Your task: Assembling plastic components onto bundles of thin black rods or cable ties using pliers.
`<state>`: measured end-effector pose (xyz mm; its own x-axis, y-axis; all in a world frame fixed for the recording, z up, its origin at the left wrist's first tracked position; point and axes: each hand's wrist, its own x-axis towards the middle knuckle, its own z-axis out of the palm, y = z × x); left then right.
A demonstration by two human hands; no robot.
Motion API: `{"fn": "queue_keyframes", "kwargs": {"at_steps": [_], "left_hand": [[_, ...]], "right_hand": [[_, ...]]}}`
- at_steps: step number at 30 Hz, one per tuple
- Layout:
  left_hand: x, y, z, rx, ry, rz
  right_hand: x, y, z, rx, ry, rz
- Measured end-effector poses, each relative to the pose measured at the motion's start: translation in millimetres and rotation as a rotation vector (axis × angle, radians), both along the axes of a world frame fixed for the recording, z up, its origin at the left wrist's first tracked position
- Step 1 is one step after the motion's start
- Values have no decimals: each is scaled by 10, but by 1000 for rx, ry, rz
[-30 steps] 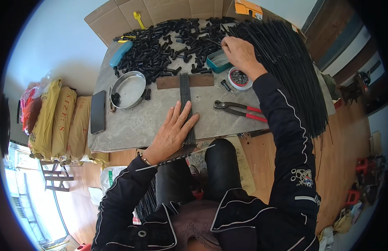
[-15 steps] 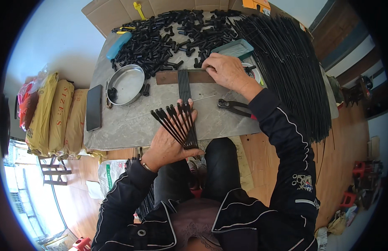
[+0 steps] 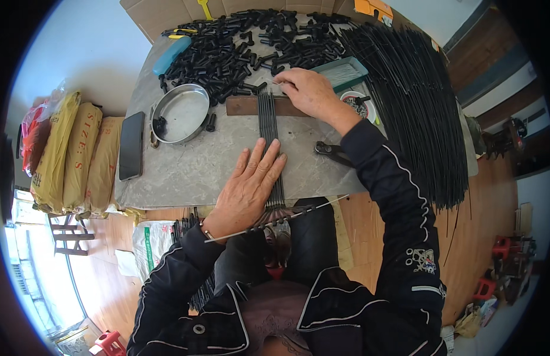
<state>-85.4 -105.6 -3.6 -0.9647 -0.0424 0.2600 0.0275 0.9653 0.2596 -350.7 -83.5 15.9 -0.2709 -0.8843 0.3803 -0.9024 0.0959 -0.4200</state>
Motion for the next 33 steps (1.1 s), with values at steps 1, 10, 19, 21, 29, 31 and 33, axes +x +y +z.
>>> {"fn": "queue_keyframes", "kwargs": {"at_steps": [1, 10, 19, 21, 29, 31, 33], "left_hand": [[5, -9, 6, -19, -15, 6], [19, -22, 18, 81, 17, -12], [10, -28, -42, 100, 64, -31], [-2, -26, -47, 98, 66, -33], [9, -40, -49, 68, 37, -26], [8, -41, -52, 77, 36, -31], [13, -41, -79, 73, 60, -22]], "right_hand": [[10, -31, 2, 3, 1, -1], [54, 119, 28, 42, -39, -97], [137, 264, 116, 71, 106, -70], [142, 249, 130, 68, 108, -56], [145, 203, 114, 60, 85, -31], [135, 209, 92, 61, 51, -40], [140, 199, 65, 78, 18, -72]]}}
